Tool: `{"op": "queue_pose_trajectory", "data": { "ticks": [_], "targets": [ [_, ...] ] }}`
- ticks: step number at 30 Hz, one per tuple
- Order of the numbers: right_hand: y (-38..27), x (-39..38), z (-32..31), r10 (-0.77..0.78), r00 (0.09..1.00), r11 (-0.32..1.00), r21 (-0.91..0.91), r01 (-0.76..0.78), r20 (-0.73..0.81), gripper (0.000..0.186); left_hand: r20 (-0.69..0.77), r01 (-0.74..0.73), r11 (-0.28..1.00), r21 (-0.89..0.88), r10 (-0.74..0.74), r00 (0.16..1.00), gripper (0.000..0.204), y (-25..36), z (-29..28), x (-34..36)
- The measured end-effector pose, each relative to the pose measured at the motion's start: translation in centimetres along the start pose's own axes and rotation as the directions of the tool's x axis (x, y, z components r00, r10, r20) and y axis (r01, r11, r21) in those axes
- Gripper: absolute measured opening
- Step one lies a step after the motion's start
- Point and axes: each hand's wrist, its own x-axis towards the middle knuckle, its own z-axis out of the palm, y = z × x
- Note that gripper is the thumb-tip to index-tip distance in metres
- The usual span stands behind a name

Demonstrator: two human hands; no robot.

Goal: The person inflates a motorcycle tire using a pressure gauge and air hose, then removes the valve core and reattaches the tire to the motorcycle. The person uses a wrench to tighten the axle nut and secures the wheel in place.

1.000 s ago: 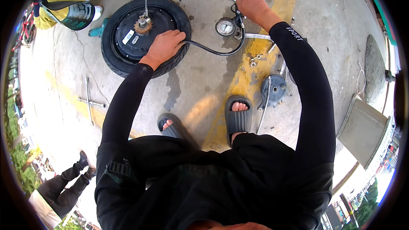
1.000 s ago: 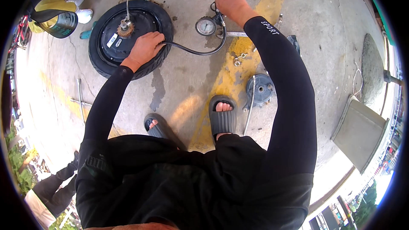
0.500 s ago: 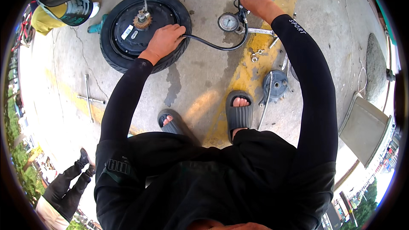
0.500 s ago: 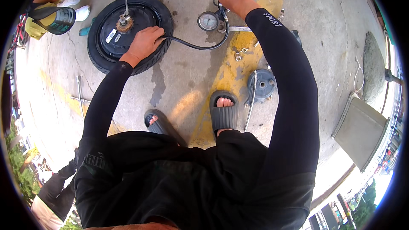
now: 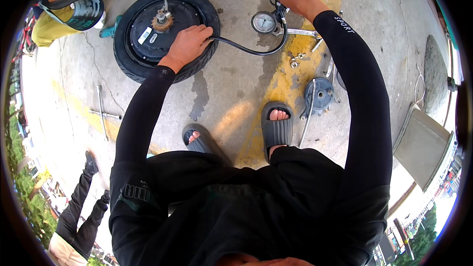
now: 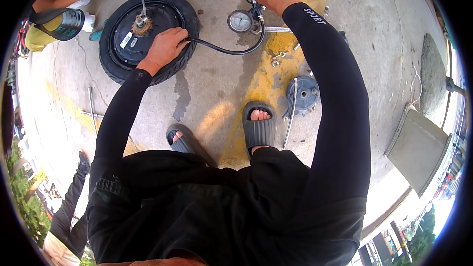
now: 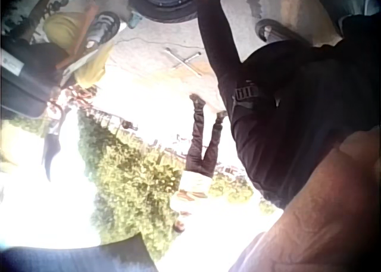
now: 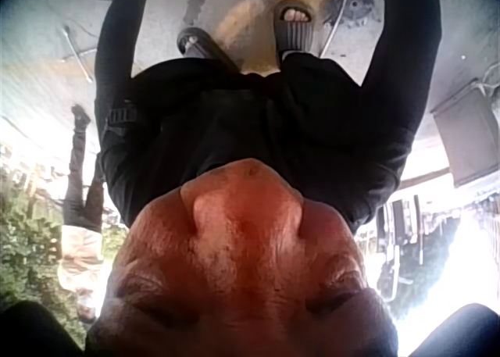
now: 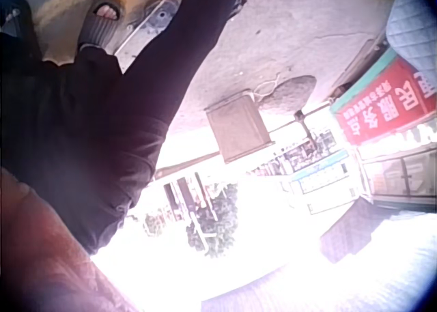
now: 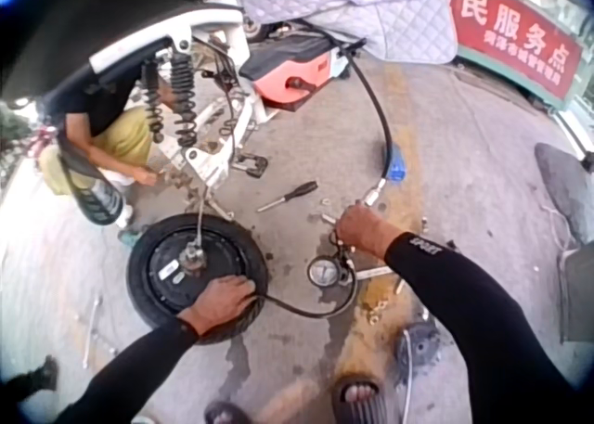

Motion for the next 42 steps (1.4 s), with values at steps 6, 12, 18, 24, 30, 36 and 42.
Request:
{"op": "queue_pose_trajectory", "data": {
  "ticks": [6,12,18,24,30,36,42],
  "targets": [
    [0.2,0.1,0.7,-0.008,1.0,1.0,-0.03,0.008,0.002,0.016,0.002,0.0,1.0,-0.001,0.0,1.0,0.017,-0.2,0.1,0.0],
    [0.0,-0.6,0.8,0.005,1.0,0.999,-0.049,-0.004,0.022,0.043,0.0,0.0,1.0,-0.001,0.0,1.0,0.017,0.0,0.1,0.1],
    [0.2,-0.6,0.7,0.0,0.998,0.996,-0.094,0.007,0.067,0.056,0.019,0.01,1.0,-0.009,-0.01,1.0,0.016,0.0,-0.1,0.0],
    [0.7,-0.3,1.2,-0.047,0.998,0.998,-0.048,0.045,-0.04,0.026,0.019,0.019,1.0,-0.016,-0.019,1.0,0.016,0.2,-0.1,0.1],
    [0.2,-0.7,2.9,-0.018,0.994,0.999,-0.039,0.014,-0.105,0.031,0.014,0.028,0.999,-0.036,-0.028,1.0,0.016,0.1,-0.1,0.0],
    [-0.2,-0.9,1.2,-0.035,0.998,0.999,-0.018,0.034,-0.054,0.015,0.003,-0.003,1.0,0.005,0.003,1.0,0.019,0.2,-0.3,-0.1],
    [-0.1,-1.1,-0.1,-0.024,0.999,1.0,-0.006,0.024,0.028,0.02,0.003,-0.008,1.0,-0.005,0.008,1.0,0.019,0.5,-0.7,-0.3]
  ]
}}
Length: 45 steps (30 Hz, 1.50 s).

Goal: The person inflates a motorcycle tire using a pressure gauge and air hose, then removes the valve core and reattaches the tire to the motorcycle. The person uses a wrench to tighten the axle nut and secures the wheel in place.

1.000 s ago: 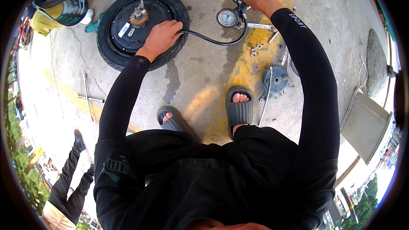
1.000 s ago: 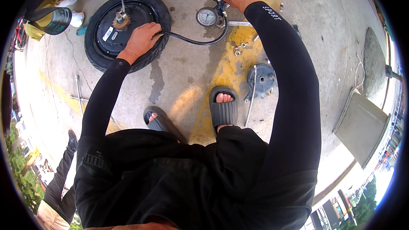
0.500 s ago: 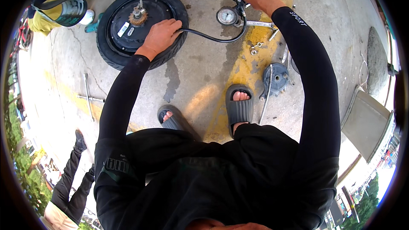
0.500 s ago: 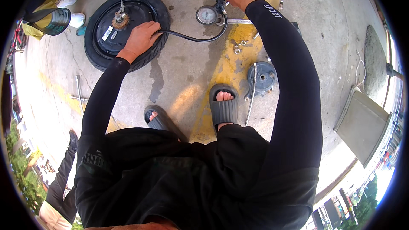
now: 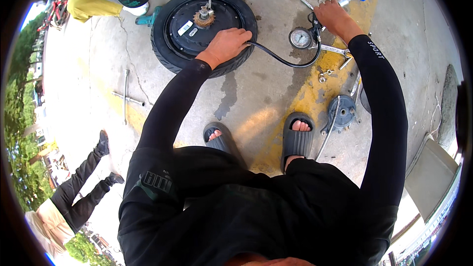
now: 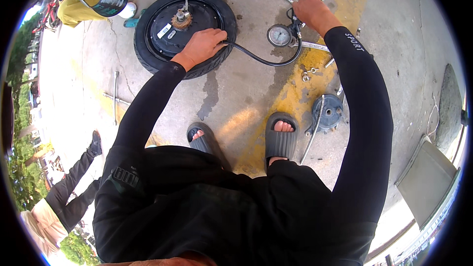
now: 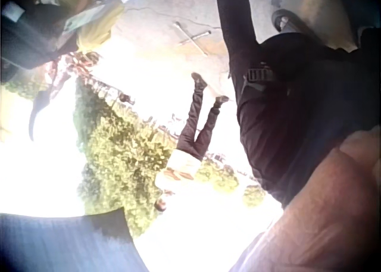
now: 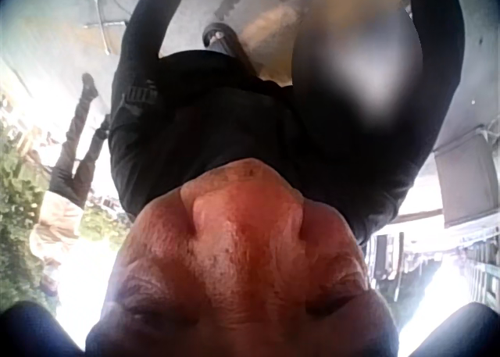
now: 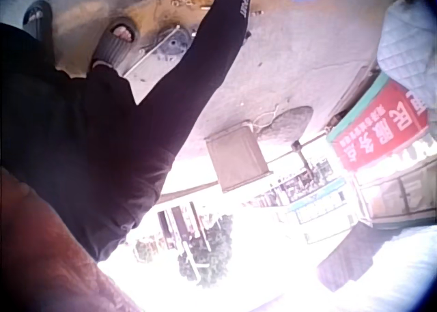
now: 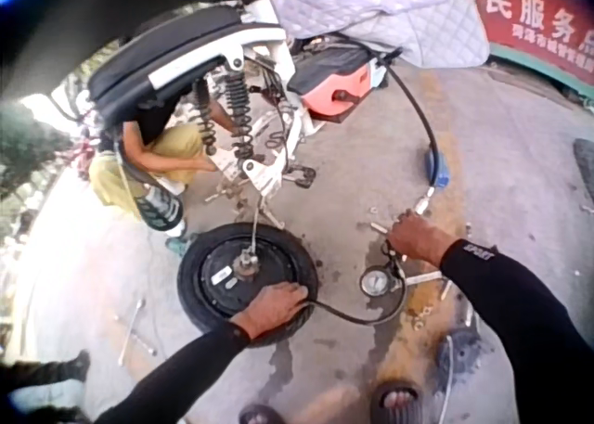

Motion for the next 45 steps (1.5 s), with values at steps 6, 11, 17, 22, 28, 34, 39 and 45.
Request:
{"op": "queue_pose_trajectory", "data": {
  "ticks": [6,11,17,22,28,34,39,45],
  "targets": [
    [-0.2,-0.1,-1.4,-0.001,1.0,1.0,0.008,0.001,0.026,0.02,0.07,-0.005,0.999,0.044,0.002,0.998,0.02,0.3,-0.8,-0.5],
    [-0.3,0.0,-1.1,-0.025,0.998,1.0,0.013,0.025,0.056,0.022,0.103,-0.002,0.995,0.104,-0.009,0.995,0.021,0.8,-1.2,-0.8],
    [-0.9,0.2,-1.5,-0.02,0.997,1.0,0.022,0.018,0.079,0.024,0.106,-0.018,0.993,0.115,0.006,0.994,0.02,1.3,-1.4,-1.2],
    [-1.0,0.3,-1.6,-0.026,0.995,0.999,0.032,0.023,0.095,0.028,0.104,-0.019,0.993,0.113,0.007,0.995,0.021,1.3,-1.1,-1.5],
    [-1.1,0.1,-2.2,-0.029,0.997,0.999,0.023,0.027,0.075,0.026,-0.031,-0.002,0.99,0.138,0.006,0.999,0.025,2.3,-1.1,-2.1],
    [-1.4,0.3,-2.1,-0.024,0.998,0.999,0.043,0.021,0.061,0.019,0.141,-0.269,0.961,0.069,0.258,0.956,0.025,5.2,-1.0,-2.2],
    [-1.6,0.4,-2.2,-0.021,1.0,0.998,0.051,0.021,0.013,0.013,0.316,-0.356,0.931,-0.074,0.361,0.878,0.025,9.3,1.9,-3.6],
    [-1.3,0.1,-1.6,-0.006,0.999,0.999,0.043,0.004,0.035,0.023,0.125,-0.17,0.975,0.141,0.153,0.98,0.026,7.6,-0.1,-1.4]
  ]
}}
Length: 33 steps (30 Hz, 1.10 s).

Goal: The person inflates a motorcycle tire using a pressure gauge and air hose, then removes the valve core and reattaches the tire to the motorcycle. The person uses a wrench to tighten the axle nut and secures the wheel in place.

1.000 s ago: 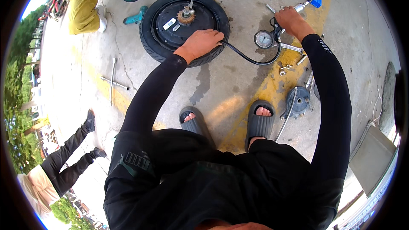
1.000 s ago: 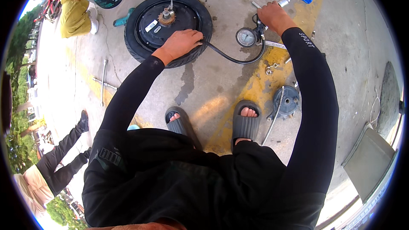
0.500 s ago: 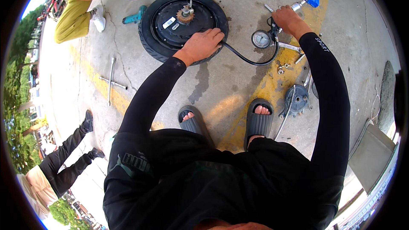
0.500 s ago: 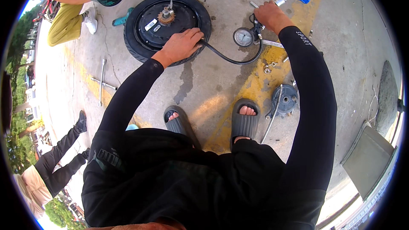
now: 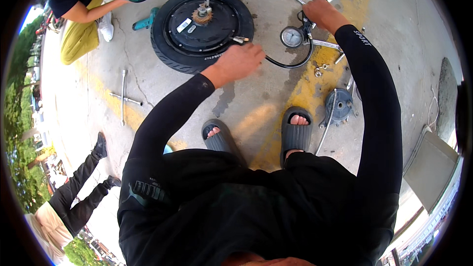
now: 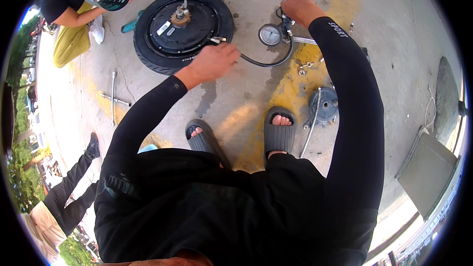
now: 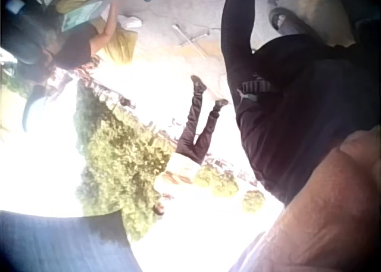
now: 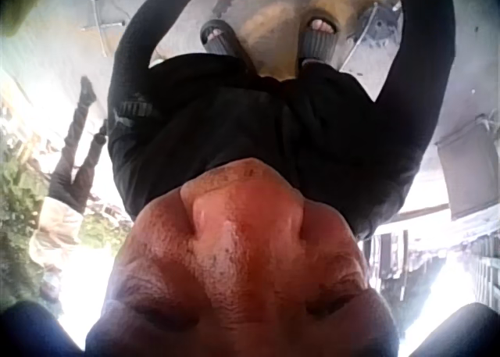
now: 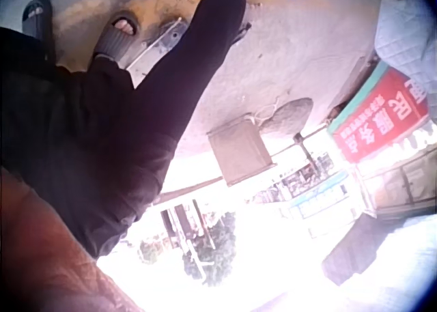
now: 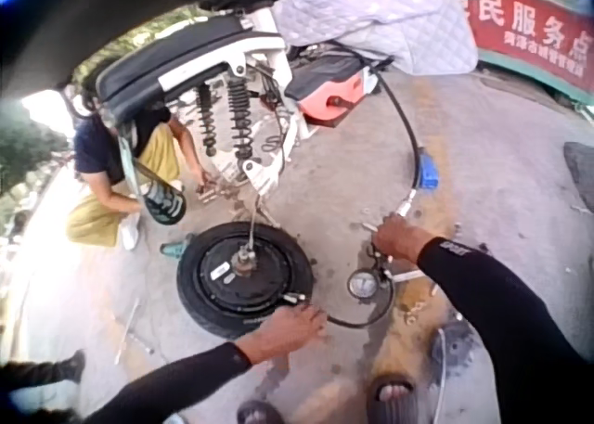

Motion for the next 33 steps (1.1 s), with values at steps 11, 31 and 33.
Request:
{"op": "queue_pose_trajectory", "data": {
  "ticks": [11,31,33],
  "targets": [
    [-0.1,0.6,0.7,-0.01,0.999,0.999,-0.047,0.008,-0.037,0.024,0.094,0.178,0.977,0.114,-0.189,0.977,0.041,-3.1,-0.4,0.0],
    [0.2,1.9,2.4,0.0,0.999,0.997,0.081,0.003,-0.045,0.016,0.062,0.148,0.973,0.177,-0.161,0.985,0.023,-4.1,-0.5,1.1],
    [0.0,2.1,2.2,0.004,0.997,0.998,0.065,0.001,-0.074,0.016,0.117,0.157,0.971,0.179,-0.18,0.977,0.025,-4.2,-0.9,1.1]
  ]
}}
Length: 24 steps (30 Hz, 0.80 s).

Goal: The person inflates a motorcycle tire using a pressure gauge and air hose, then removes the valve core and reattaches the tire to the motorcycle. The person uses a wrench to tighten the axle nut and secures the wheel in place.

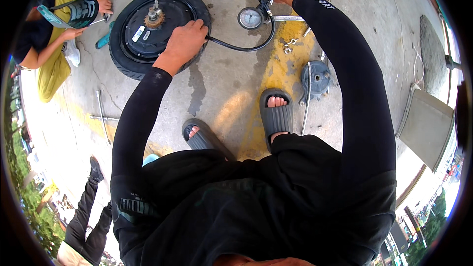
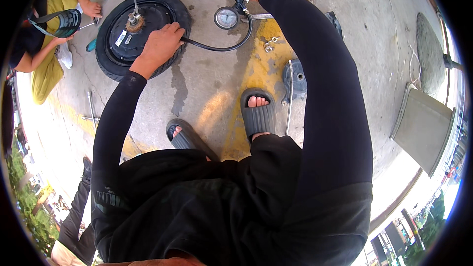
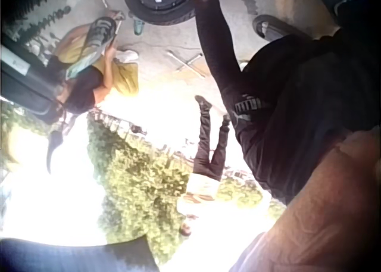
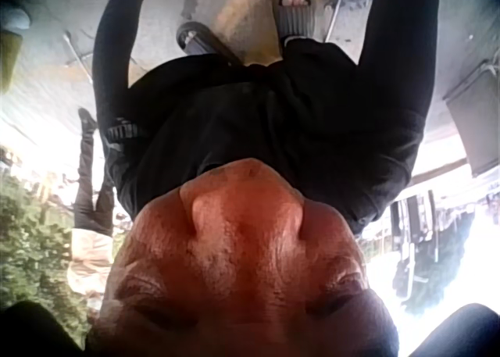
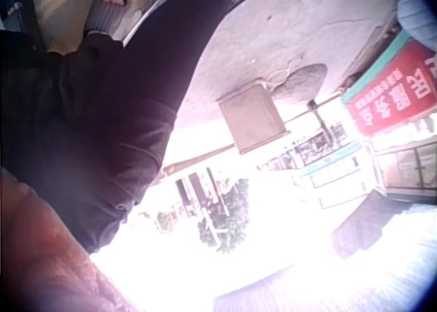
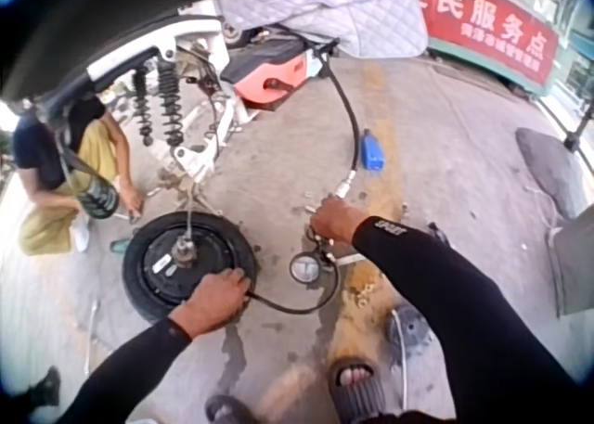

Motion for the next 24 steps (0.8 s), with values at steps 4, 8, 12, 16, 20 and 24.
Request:
{"op": "queue_pose_trajectory", "data": {
  "ticks": [4,8,12,16,20,24],
  "targets": [
    [0.8,-1.0,0.7,-0.015,0.989,0.998,0.051,0.023,-0.15,0.016,0.015,-0.063,0.998,0.019,0.062,0.998,0.027,-0.5,0.0,0.7],
    [0.4,-2.1,-2.0,-0.043,0.997,0.991,0.121,0.05,-0.059,0.018,0.07,-0.135,0.99,-0.026,0.137,0.988,0.031,-1.3,-1.2,1.4],
    [0.1,-3.2,-4.4,0.127,0.991,0.958,0.255,-0.133,0.037,0.037,0.082,-0.242,0.96,-0.141,0.255,0.963,0.032,0.2,-1.8,3.4],
    [7.7,-8.3,-1.9,-0.116,0.878,0.993,-0.078,0.089,-0.465,0.038,-0.036,-0.355,0.911,-0.208,0.356,0.934,0.033,6.2,-5.2,6.6],
    [16.0,-18.2,-5.3,0.271,0.962,0.959,-0.083,-0.272,-0.019,0.065,0.128,-0.163,0.782,-0.601,0.296,0.947,0.041,17.0,-4.6,9.5],
    [16.9,-21.7,-2.8,0.098,0.987,0.976,-0.205,-0.07,0.131,0.066,0.13,-0.043,0.509,-0.86,0.299,0.945,0.038,30.7,-1.0,11.9]
  ]
}}
